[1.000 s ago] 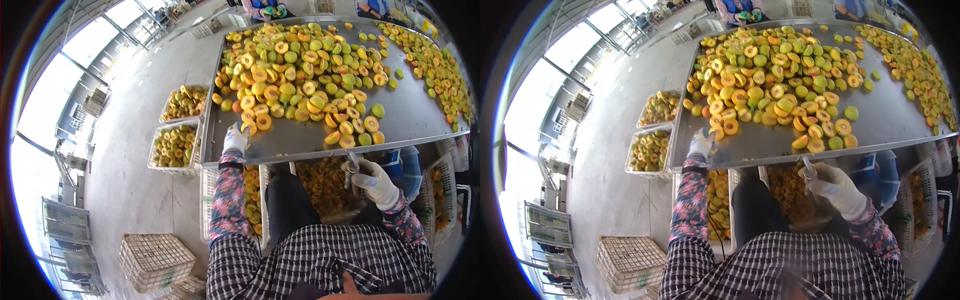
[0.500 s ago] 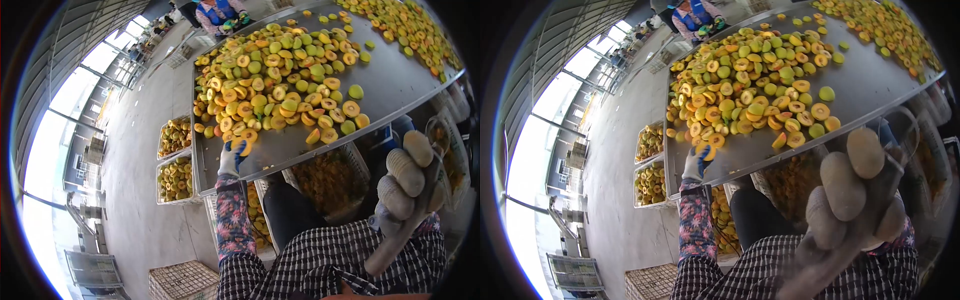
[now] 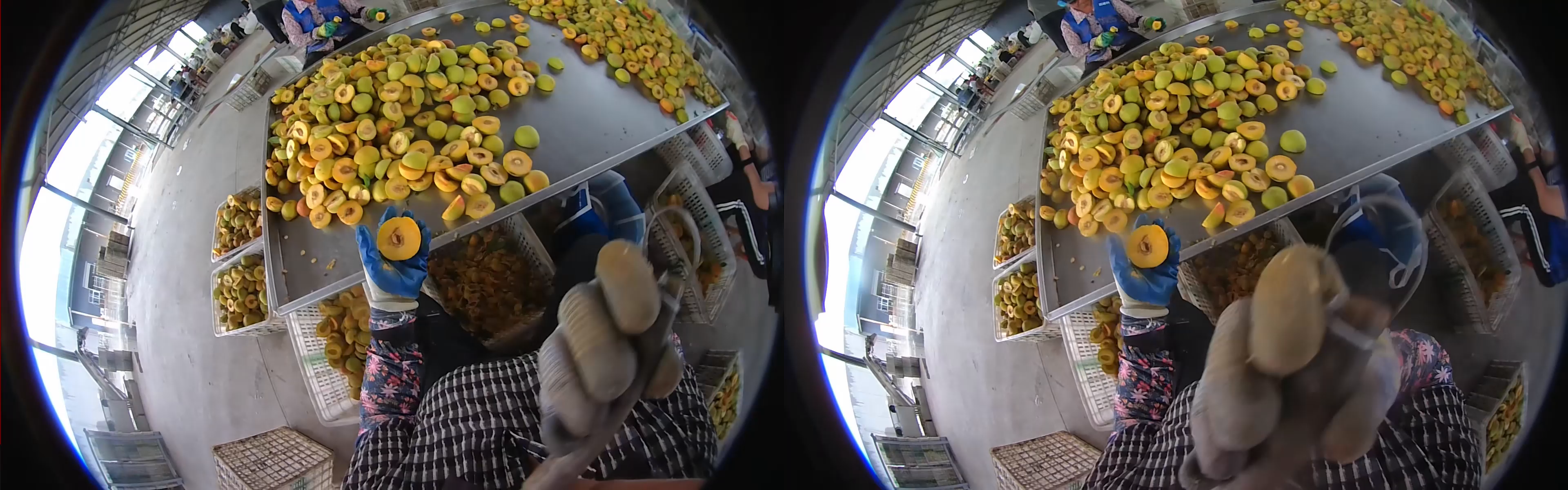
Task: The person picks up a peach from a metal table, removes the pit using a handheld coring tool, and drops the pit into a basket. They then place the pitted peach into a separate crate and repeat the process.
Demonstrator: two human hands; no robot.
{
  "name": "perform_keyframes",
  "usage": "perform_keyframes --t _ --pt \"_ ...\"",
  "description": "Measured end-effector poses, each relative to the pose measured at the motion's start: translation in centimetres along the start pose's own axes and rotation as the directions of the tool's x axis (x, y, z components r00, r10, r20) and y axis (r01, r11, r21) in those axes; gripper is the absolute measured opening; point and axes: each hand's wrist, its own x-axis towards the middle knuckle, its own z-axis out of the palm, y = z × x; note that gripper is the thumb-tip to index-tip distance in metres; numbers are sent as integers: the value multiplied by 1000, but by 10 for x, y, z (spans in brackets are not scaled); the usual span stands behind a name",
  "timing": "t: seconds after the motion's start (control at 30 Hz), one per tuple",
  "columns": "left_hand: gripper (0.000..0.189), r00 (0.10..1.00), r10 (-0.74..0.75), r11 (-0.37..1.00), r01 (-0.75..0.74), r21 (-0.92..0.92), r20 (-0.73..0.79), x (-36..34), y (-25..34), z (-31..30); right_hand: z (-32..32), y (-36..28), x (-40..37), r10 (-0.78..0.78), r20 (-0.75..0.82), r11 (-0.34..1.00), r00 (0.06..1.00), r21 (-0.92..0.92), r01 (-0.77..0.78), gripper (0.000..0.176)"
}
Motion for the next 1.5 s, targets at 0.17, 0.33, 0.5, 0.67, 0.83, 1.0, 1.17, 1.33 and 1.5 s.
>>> perform_keyframes --t 0.17,0.33,0.5,0.67,0.83,1.0,1.17,1.33,1.5 --pt "44 998 43 999 -43 2 -55 -4 -27 0 -28 -17 -5 203 -332 908 921 -287 -304 31" --pt "38 990 135 955 -142 261 42 -14 -53 -1 -131 -19 -31 56 -389 -349 919 -870 -347 36" --pt "49 845 282 373 -533 760 454 -28 -62 2 -144 -6 -38 68 -271 -724 960 -675 -140 31" --pt "37 846 330 378 -525 763 419 -23 -70 -5 -180 -1 -56 94 -375 -687 922 -695 -212 31" --pt "34 981 184 946 -162 280 -53 -21 -82 -13 -194 -4 -63 251 -289 -669 924 -741 -50 35" --pt "38 916 395 606 -314 731 66 -17 -92 -32 -186 -7 -56 250 -541 -812 803 -569 -130 32" --pt "36 915 401 714 -333 616 30 -23 -92 -28 -195 4 -62 188 -369 -527 910 -820 -223 36" --pt "36 982 142 970 -114 213 -122 -16 -78 -27 -177 -5 -45 209 -481 -541 852 -782 -309 32" --pt "37 982 180 968 -188 168 61 -16 -71 -19 -179 0 -47 71 -356 -487 932 -827 -279 31"
